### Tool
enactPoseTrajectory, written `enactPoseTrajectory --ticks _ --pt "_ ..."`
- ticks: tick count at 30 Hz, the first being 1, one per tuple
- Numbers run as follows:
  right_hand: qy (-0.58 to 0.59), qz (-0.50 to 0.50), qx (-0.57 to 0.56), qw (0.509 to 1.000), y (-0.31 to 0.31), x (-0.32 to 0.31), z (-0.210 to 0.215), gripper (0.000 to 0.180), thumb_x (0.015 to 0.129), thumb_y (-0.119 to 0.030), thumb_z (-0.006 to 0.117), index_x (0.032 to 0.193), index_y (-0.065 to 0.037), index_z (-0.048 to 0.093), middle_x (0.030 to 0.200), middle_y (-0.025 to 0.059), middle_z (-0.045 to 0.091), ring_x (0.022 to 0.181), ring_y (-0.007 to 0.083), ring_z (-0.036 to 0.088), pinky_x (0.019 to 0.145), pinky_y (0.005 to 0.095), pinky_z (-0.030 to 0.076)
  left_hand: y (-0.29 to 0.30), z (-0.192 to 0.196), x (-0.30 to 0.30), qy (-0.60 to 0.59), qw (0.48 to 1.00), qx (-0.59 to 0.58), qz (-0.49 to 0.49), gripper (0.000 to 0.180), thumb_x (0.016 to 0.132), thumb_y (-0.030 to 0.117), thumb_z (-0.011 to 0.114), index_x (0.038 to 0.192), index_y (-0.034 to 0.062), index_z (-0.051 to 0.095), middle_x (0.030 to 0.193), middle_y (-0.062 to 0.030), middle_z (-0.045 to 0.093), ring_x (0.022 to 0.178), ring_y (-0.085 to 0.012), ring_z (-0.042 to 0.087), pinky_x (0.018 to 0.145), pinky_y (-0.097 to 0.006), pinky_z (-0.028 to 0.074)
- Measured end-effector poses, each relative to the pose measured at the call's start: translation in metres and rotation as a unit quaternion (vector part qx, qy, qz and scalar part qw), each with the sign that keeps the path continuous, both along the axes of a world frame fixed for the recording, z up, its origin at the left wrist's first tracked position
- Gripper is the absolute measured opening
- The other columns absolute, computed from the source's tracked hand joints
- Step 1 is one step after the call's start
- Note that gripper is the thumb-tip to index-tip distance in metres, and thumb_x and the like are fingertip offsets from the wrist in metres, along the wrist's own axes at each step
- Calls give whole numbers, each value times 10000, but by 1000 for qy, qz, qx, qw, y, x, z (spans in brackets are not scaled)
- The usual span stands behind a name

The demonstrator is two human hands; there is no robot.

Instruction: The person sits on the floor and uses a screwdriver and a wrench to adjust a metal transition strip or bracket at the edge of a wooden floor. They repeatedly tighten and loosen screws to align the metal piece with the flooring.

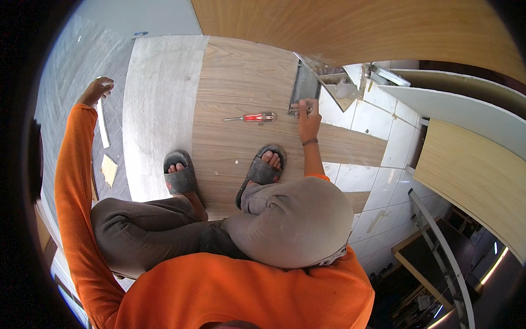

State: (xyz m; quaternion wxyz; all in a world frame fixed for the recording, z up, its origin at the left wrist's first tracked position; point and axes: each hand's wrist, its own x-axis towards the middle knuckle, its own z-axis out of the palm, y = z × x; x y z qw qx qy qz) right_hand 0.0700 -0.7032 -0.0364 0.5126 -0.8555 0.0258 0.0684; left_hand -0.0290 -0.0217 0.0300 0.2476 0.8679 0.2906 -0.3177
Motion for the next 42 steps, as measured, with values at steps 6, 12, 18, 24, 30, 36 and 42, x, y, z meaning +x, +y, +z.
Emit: enactPoseTrajectory --ticks 6,12,18,24,30,36,42 --pt "-41 4 9 999 4 -7 -1 311 1032 -290 455 936 -11 556 844 102 733 621 118 589 597 268 476 21 -21 -4 -11 1000 -20 -6 402 938 307 578 1282 97 593 997 -203 705 876 -299 694 717 -415 535" --pt "-62 25 -46 997 6 -5 -6 362 1026 -275 441 884 10 613 835 128 722 611 207 592 613 321 479 18 -21 -1 10 1000 -5 -11 407 940 324 578 1287 111 589 1010 -203 704 907 -305 696 622 -405 533" --pt "-60 45 -125 989 14 -4 -6 321 993 -217 465 891 2 676 765 140 662 680 297 599 687 380 477 8 -24 9 2 1000 -15 -17 403 944 322 581 1287 110 587 995 -190 697 883 -285 687 644 -402 528" --pt "-118 19 -89 989 14 -42 -16 317 989 -193 459 846 -17 681 777 122 630 716 271 583 692 372 455 12 -36 10 17 999 -30 -30 415 948 346 576 1292 114 583 995 -184 692 897 -289 681 684 -432 533" --pt "-185 39 -95 977 11 -19 -30 375 1007 -233 446 756 -14 619 683 82 528 639 206 502 622 343 407 34 -53 0 22 998 -46 -40 421 952 346 570 1301 111 571 1019 -174 688 928 -287 679 702 -421 548" --pt "-67 -199 254 944 40 -17 -46 505 1036 -261 400 568 -83 331 537 -8 357 487 126 354 492 294 297 -6 -42 25 83 996 -1 -22 430 966 345 553 1330 117 554 1062 -202 687 962 -324 682 706 -436 567" --pt "-59 -250 211 943 51 -6 -54 505 1021 -256 426 556 -116 288 528 -35 318 472 87 304 455 263 239 4 -48 19 139 990 -1 -20 466 960 385 546 1351 130 529 1119 -200 667 1028 -337 657 724 -497 572"
